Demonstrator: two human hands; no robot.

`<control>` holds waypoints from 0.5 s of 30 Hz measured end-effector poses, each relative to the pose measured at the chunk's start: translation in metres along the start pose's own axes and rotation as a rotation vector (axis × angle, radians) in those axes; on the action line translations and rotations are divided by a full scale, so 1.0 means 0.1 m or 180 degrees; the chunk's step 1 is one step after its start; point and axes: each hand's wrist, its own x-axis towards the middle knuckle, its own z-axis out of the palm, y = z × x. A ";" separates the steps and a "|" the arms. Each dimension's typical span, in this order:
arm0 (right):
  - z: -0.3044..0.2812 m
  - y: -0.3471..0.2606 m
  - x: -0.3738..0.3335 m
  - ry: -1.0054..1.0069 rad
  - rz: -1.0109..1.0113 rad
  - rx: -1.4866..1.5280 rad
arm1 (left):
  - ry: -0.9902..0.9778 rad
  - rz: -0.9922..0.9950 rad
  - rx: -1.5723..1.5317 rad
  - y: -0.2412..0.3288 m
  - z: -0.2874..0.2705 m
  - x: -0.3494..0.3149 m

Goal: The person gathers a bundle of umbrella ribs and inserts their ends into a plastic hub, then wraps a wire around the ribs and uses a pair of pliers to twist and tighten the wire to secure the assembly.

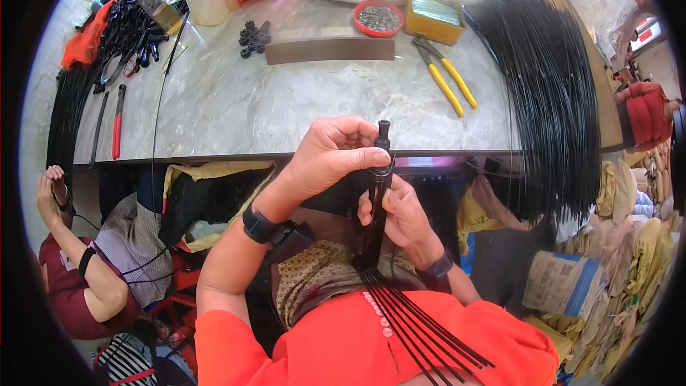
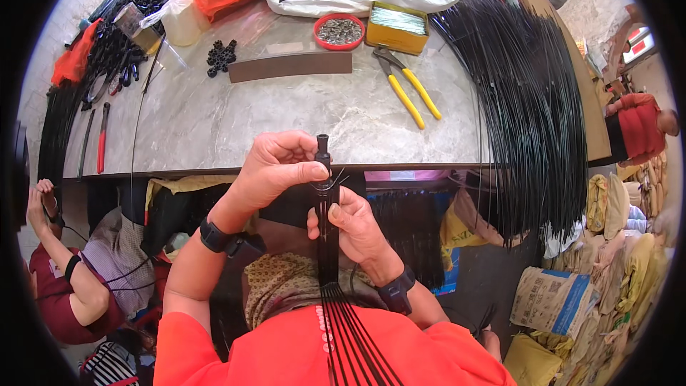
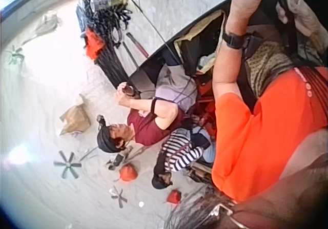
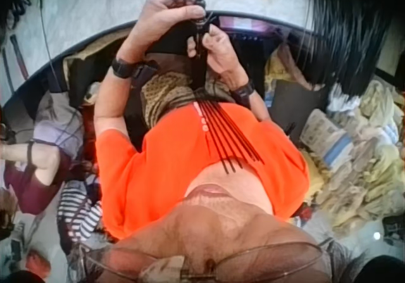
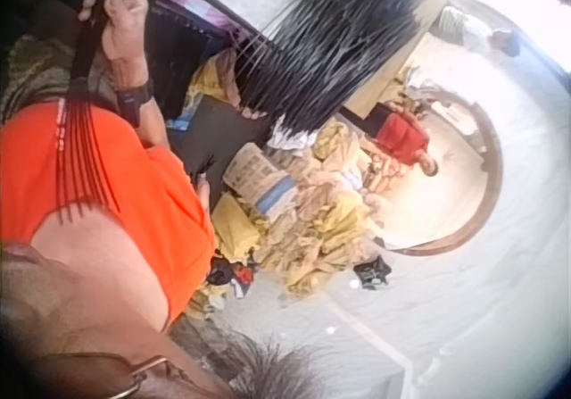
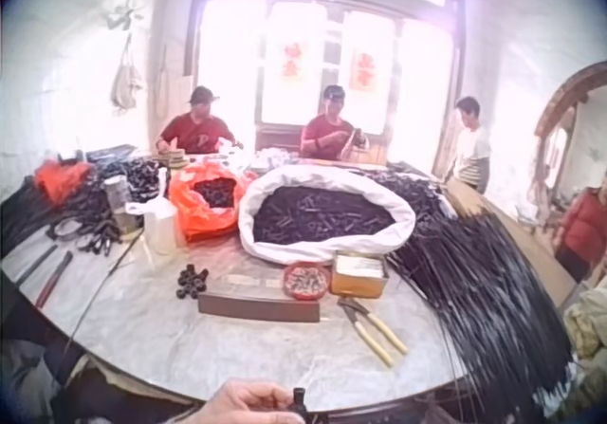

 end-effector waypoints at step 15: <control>-0.02 0.02 0.00 -0.0088 0.0064 -0.0007 | -0.0083 -0.0406 -0.0633 0.00 -0.01 0.02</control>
